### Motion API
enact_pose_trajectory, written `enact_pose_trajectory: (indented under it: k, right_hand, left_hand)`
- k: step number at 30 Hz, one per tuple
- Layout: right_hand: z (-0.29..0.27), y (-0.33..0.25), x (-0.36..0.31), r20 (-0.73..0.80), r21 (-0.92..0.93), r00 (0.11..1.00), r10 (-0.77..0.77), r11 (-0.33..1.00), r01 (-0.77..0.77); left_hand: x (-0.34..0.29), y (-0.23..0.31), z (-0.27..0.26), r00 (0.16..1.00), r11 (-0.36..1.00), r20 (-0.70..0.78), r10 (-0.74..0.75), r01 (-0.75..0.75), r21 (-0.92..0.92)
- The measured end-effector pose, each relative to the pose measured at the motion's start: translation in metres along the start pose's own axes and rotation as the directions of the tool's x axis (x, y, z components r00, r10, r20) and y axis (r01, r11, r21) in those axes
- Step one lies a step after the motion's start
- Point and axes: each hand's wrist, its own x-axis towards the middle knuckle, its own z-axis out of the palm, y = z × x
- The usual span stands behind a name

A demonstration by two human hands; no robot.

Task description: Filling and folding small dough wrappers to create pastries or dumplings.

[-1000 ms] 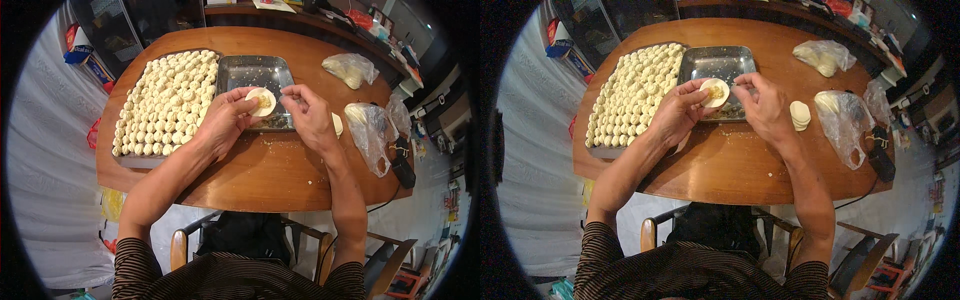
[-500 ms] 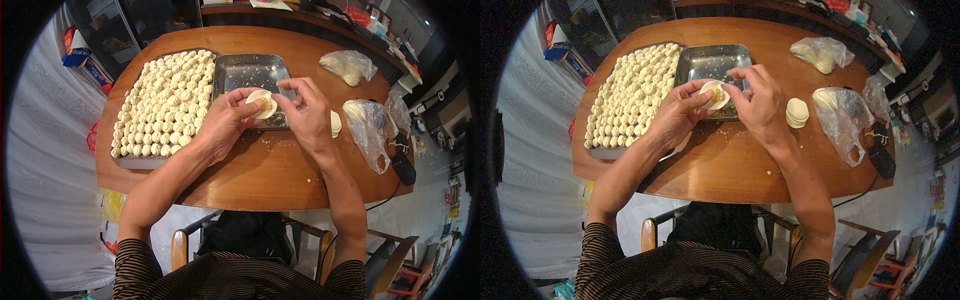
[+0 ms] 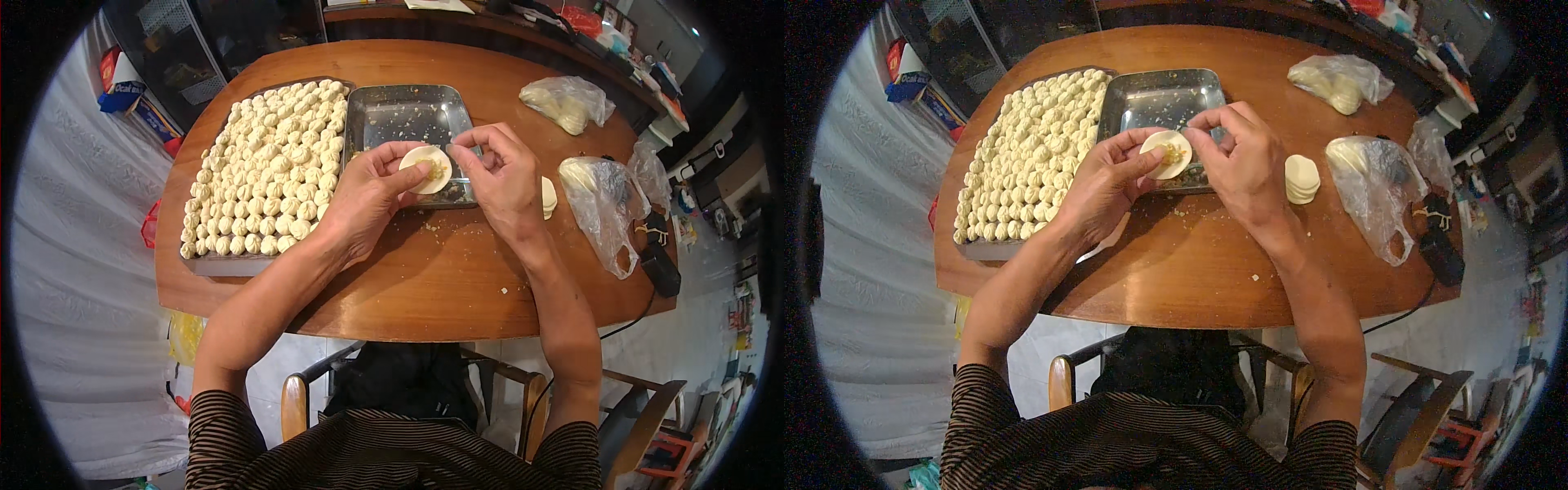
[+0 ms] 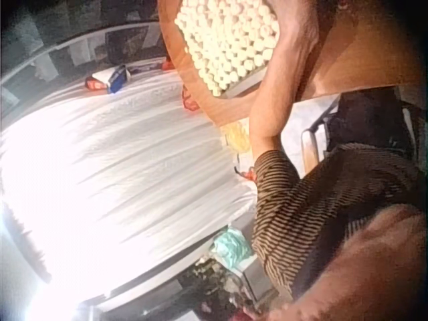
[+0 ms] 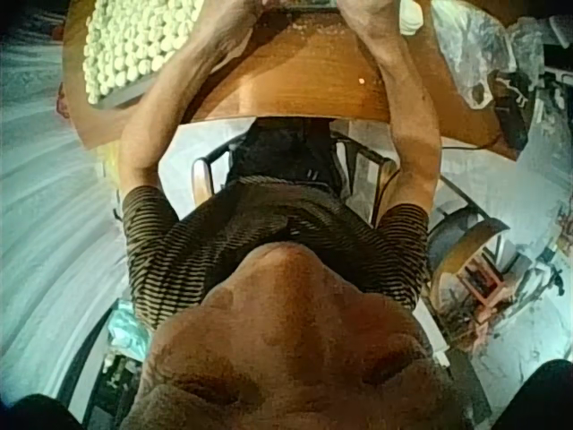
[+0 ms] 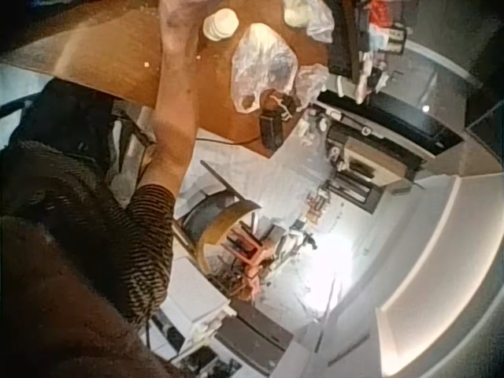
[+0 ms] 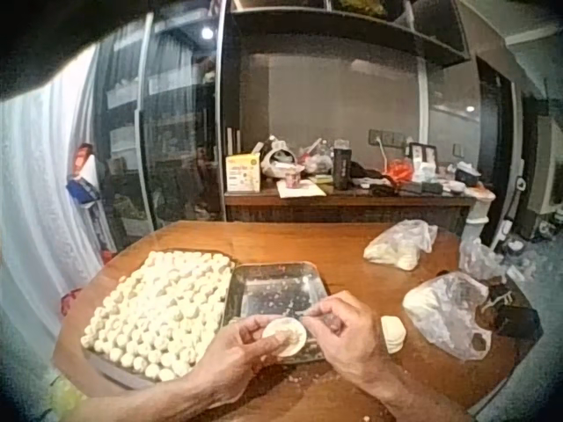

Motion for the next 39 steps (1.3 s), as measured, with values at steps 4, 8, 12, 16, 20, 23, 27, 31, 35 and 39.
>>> enact_pose_trajectory:
  k: [4,8,12,16,20,23,27,31,35,39]
  right_hand:
    - [-0.001,0.001,0.0,0.032,0.058,0.997,0.063,0.996,-0.065]
    - [0.005,0.012,-0.003,0.046,0.198,0.986,0.157,0.967,-0.163]
    - [-0.001,0.006,-0.004,0.207,0.134,0.939,0.274,0.943,-0.304]
    - [0.003,0.007,-0.008,0.336,0.152,0.904,0.265,0.932,-0.33]
    - [0.004,0.006,-0.008,0.318,0.208,0.909,0.269,0.915,-0.344]
    - [0.001,0.0,-0.007,0.342,0.237,0.882,0.323,0.879,-0.414]
    - [-0.004,-0.006,-0.004,0.375,0.293,0.853,0.362,0.827,-0.48]
    - [-0.004,-0.004,-0.005,0.387,0.34,0.853,0.35,0.806,-0.485]
    - [-0.002,-0.005,-0.007,0.385,0.326,0.849,0.361,0.808,-0.491]
    - [0.0,-0.007,-0.009,0.375,0.356,0.871,0.318,0.817,-0.452]
  left_hand:
    - [0.001,-0.002,-0.001,1.0,1.0,-0.013,0.002,-0.003,-0.028]
    - [-0.003,0.007,0.004,1.0,0.998,-0.014,-0.004,0.003,-0.063]
    - [0.004,0.001,-0.006,0.999,0.984,-0.051,-0.009,0.0,-0.179]
    - [0.002,0.0,-0.006,0.999,0.97,-0.048,0.012,-0.023,-0.242]
    - [0.0,0.002,0.001,0.999,0.967,-0.033,0.006,-0.014,-0.253]
    - [0.0,0.001,0.001,1.0,0.971,-0.02,-0.007,0.002,-0.239]
    - [0.001,0.001,0.002,1.0,0.981,-0.005,-0.001,0.0,-0.196]
    - [-0.002,0.002,0.001,0.999,0.996,-0.035,0.006,-0.009,-0.085]
    - [-0.003,0.004,0.001,0.998,0.999,-0.057,0.008,-0.01,-0.043]
    - [-0.003,0.003,-0.001,0.998,0.999,-0.06,0.006,-0.008,-0.049]
